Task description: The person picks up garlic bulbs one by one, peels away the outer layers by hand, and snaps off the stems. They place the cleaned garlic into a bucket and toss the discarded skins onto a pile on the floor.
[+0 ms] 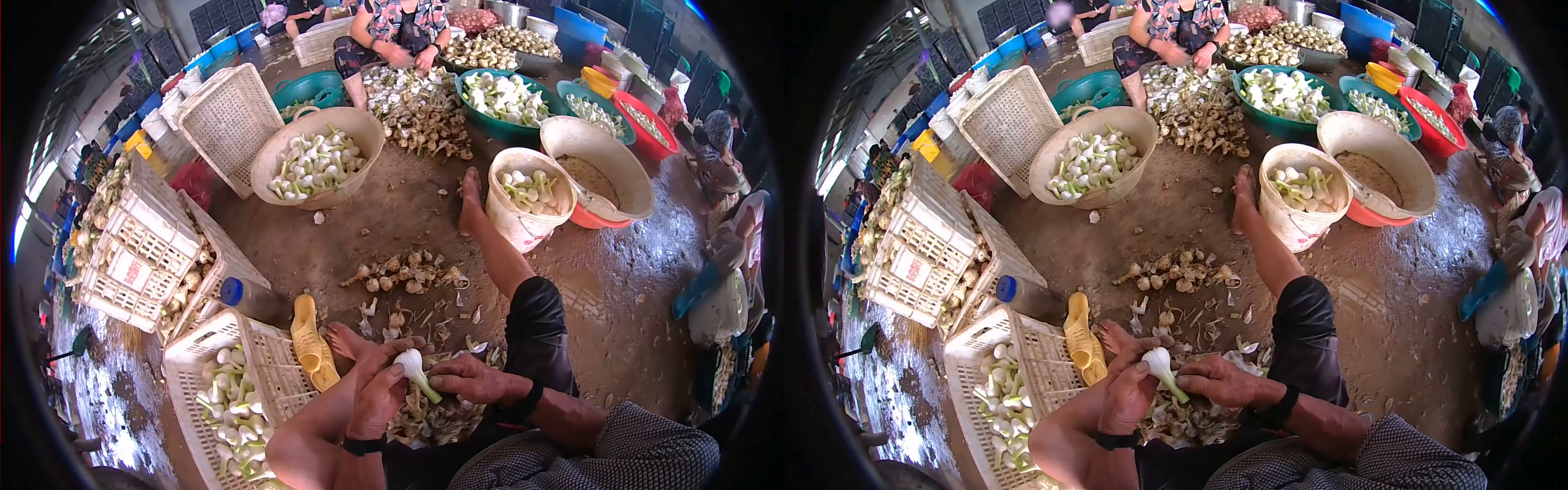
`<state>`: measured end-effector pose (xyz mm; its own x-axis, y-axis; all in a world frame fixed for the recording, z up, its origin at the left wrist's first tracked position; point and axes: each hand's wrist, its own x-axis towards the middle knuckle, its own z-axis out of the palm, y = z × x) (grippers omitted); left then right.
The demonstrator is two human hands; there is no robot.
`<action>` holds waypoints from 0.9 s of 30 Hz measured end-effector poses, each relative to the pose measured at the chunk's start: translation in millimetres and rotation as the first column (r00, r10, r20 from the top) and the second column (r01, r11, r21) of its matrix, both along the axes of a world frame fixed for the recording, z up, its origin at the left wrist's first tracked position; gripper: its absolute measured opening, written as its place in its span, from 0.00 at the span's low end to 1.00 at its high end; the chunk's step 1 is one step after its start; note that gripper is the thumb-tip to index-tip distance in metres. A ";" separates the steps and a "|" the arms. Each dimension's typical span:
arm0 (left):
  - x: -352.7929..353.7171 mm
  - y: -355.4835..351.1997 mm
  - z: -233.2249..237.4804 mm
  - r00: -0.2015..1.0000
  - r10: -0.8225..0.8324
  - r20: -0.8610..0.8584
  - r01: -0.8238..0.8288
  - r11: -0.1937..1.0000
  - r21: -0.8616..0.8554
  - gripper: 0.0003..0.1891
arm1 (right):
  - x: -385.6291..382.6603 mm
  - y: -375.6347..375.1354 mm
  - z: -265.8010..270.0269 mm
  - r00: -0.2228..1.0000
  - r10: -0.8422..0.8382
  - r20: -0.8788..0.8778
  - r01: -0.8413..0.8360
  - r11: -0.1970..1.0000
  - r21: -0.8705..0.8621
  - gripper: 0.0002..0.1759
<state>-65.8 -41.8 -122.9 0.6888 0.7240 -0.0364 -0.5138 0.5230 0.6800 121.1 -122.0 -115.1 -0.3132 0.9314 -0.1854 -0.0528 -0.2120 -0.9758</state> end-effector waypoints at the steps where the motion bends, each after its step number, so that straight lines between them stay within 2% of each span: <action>1: -0.1 -0.1 0.6 1.000 0.001 -0.004 -0.001 1.000 -0.001 0.21 | 0.1 0.7 0.2 1.000 0.014 0.018 -0.015 1.000 0.011 0.20; 6: 0.1 0.8 -0.4 1.000 -0.004 0.014 0.003 1.000 0.024 0.20 | -2.9 0.4 7.1 0.996 0.010 0.088 -0.014 0.999 0.048 0.19; 7: -0.5 1.2 -0.2 1.000 0.000 -0.020 0.001 0.999 0.038 0.20 | -3.9 0.5 8.6 0.991 -0.005 0.131 -0.002 0.998 0.056 0.18; 11: -0.9 0.0 5.3 0.997 0.017 -0.075 -0.013 0.998 0.059 0.19 | -2.9 1.1 4.5 0.993 -0.003 0.116 -0.005 0.998 0.069 0.17; 14: -0.6 1.1 7.1 0.999 0.004 -0.048 -0.001 0.998 0.057 0.19 | -4.1 0.5 3.8 0.998 -0.028 0.060 0.025 0.998 0.056 0.17; 19: -1.1 0.0 6.5 0.996 0.008 -0.087 -0.007 1.000 0.009 0.19 | -6.8 -2.2 5.0 0.989 -0.108 -0.100 0.100 0.992 -0.078 0.18; 21: -0.1 -0.1 6.3 0.995 0.007 -0.100 -0.008 1.000 -0.004 0.19 | -5.5 -1.1 10.7 0.990 -0.100 -0.099 0.092 0.992 -0.081 0.18; 24: -0.6 -0.1 5.3 0.991 0.033 -0.130 -0.028 0.999 0.039 0.19 | -6.1 -1.1 6.6 0.990 -0.120 -0.078 0.114 0.991 -0.072 0.19; 26: -3.3 0.4 -6.0 0.940 0.114 -0.322 -0.039 0.972 0.230 0.18 | -6.7 -1.0 5.3 0.988 -0.146 -0.058 0.143 0.988 -0.062 0.19; 27: -3.4 0.9 -8.7 0.940 0.113 -0.322 -0.039 0.973 0.229 0.18 | -6.0 -0.4 7.3 0.994 -0.105 0.037 0.106 0.994 -0.030 0.19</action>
<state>-69.1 -40.9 -131.6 0.6071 0.7895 -0.0898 -0.2724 0.3129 0.9099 115.1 -122.3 -107.8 -0.2065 0.9523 -0.2246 -0.0422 -0.2380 -0.9703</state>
